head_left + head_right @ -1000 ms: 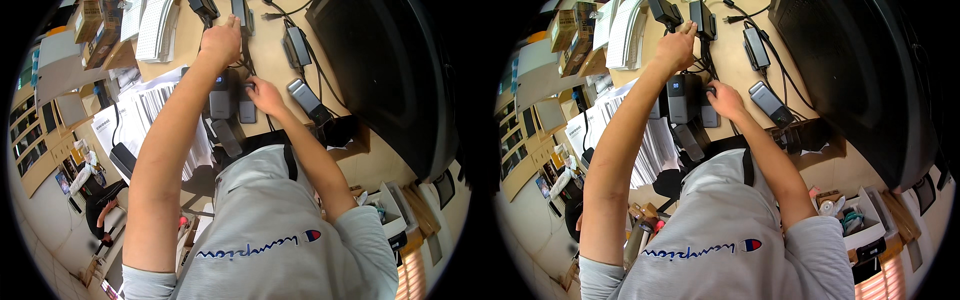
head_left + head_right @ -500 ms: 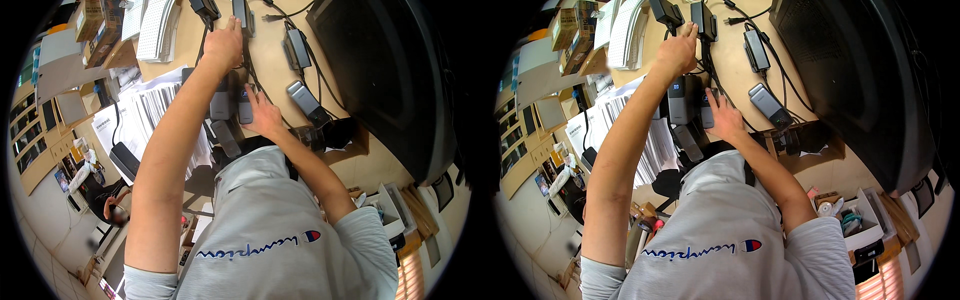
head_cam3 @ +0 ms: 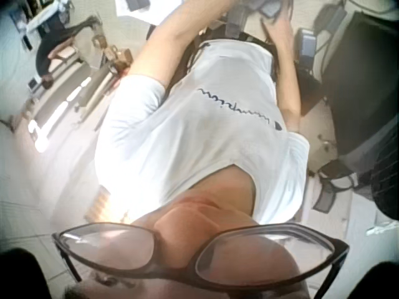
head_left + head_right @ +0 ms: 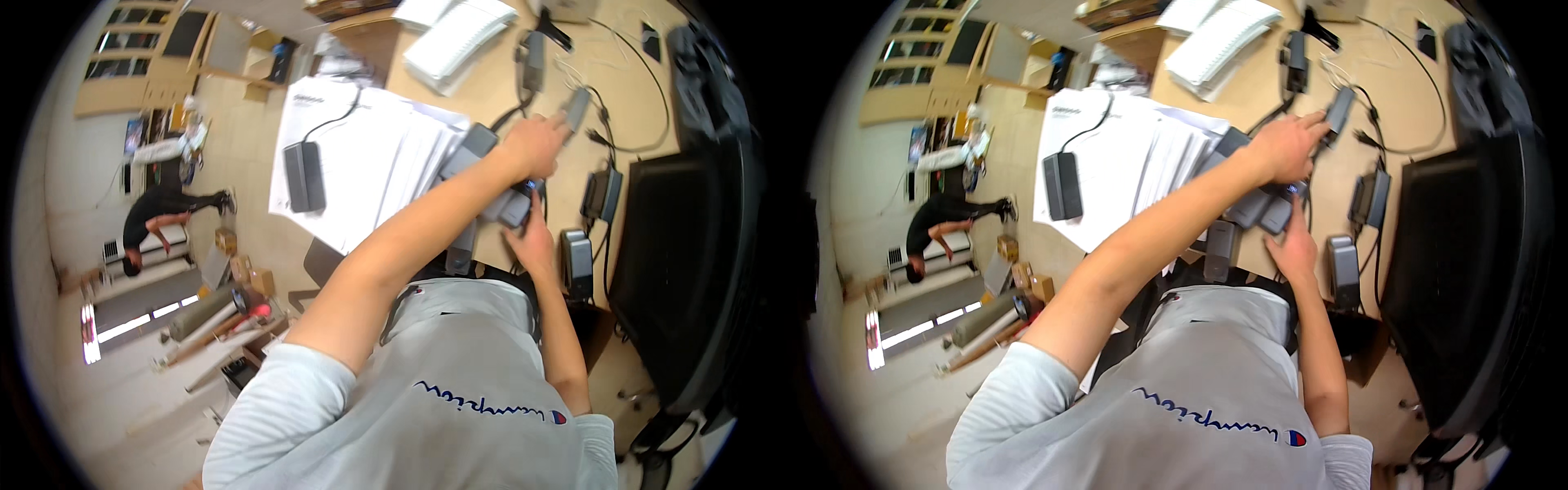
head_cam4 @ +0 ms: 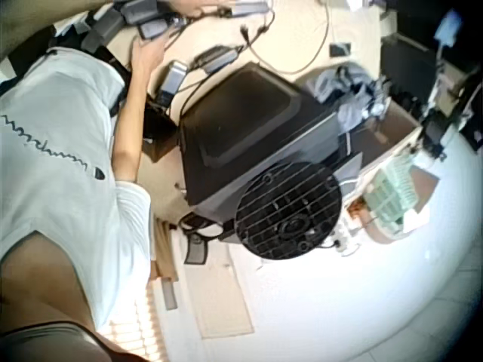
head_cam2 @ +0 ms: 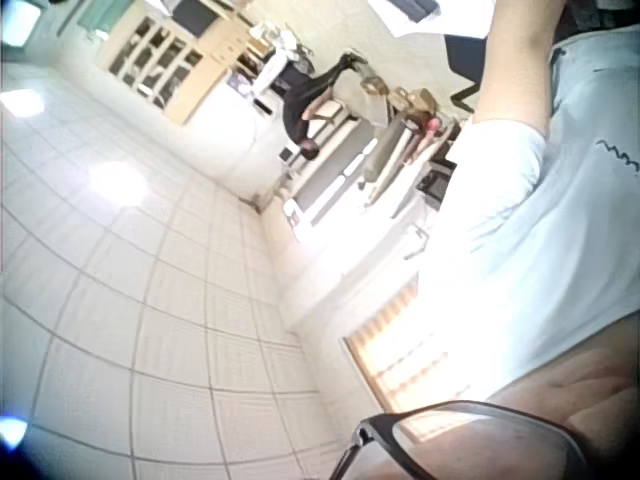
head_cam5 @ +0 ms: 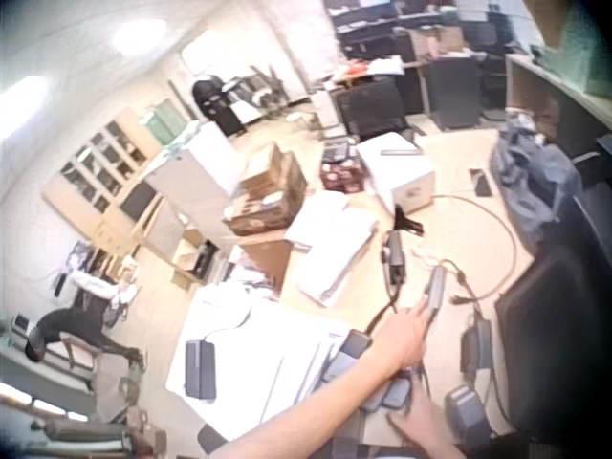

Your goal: The person organizes electronic power blocks and cables by checking their connectors, placing some into a cardboard box on the floor, and arranging others on the table.

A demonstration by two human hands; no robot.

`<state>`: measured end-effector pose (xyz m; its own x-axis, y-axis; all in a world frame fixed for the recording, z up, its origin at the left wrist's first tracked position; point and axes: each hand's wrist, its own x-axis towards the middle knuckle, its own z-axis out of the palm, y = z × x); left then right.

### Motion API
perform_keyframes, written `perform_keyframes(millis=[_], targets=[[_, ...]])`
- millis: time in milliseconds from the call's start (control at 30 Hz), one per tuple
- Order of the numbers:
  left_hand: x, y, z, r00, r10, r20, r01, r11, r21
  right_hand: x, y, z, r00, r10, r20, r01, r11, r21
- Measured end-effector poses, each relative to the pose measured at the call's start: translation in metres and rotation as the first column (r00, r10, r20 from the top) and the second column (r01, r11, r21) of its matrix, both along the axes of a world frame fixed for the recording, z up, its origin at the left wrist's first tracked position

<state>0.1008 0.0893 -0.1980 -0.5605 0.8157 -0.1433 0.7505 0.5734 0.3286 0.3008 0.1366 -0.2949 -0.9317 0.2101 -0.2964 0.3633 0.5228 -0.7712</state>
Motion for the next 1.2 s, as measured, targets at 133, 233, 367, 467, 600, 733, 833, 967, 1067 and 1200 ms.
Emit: perform_keyframes(millis=[133, 233, 367, 467, 600, 733, 833, 967, 1067, 1200], targets=[[0.018, -0.126, 0.084, 0.915, 0.345, -0.209, -0.163, 0.79, 0.592, 0.0, 0.014, 0.009, 0.989, -0.147, -0.005, 0.147, 0.988, -0.054], [0.043, -0.257, 0.14, 0.395, 0.852, -0.344, -0.669, 0.524, 0.528, -0.005, 0.017, 0.023, 0.971, -0.231, -0.063, 0.217, 0.961, -0.17], [0.068, -0.342, 0.084, 0.153, 0.988, 0.0, -0.896, 0.138, 0.422, -0.005, 0.043, 0.012, 0.916, -0.281, -0.285, 0.211, 0.945, -0.251], [0.083, -0.348, 0.075, 0.139, 0.981, 0.133, -0.917, 0.078, 0.39, -0.027, 0.024, 0.046, 0.92, -0.199, -0.339, 0.13, 0.968, -0.215], [0.095, -0.327, 0.075, 0.197, 0.971, 0.139, -0.82, 0.085, 0.566, -0.053, -0.009, 0.089, 0.901, -0.16, -0.403, -0.021, 0.912, -0.41], [0.128, -0.259, 0.093, 0.294, 0.917, 0.271, -0.782, 0.068, 0.619, -0.065, -0.068, 0.157, 0.9, 0.102, -0.423, -0.335, 0.785, -0.521], [0.124, -0.193, 0.114, 0.579, 0.783, 0.226, -0.676, 0.306, 0.67, -0.082, -0.09, 0.169, 0.925, -0.076, -0.372, -0.26, 0.588, -0.766], [0.138, -0.147, 0.114, 0.725, 0.674, 0.141, -0.577, 0.482, 0.659, -0.085, -0.071, 0.164, 0.927, -0.302, -0.223, -0.014, 0.566, -0.824], [0.134, -0.151, 0.087, 0.749, 0.598, 0.286, -0.608, 0.449, 0.655, -0.078, -0.069, 0.164, 0.93, -0.277, -0.241, -0.094, 0.454, -0.886], [0.161, -0.137, 0.063, 0.393, 0.225, 0.892, -0.88, 0.374, 0.293, -0.047, -0.031, 0.144, 0.935, -0.242, -0.259, -0.104, 0.512, -0.853]])
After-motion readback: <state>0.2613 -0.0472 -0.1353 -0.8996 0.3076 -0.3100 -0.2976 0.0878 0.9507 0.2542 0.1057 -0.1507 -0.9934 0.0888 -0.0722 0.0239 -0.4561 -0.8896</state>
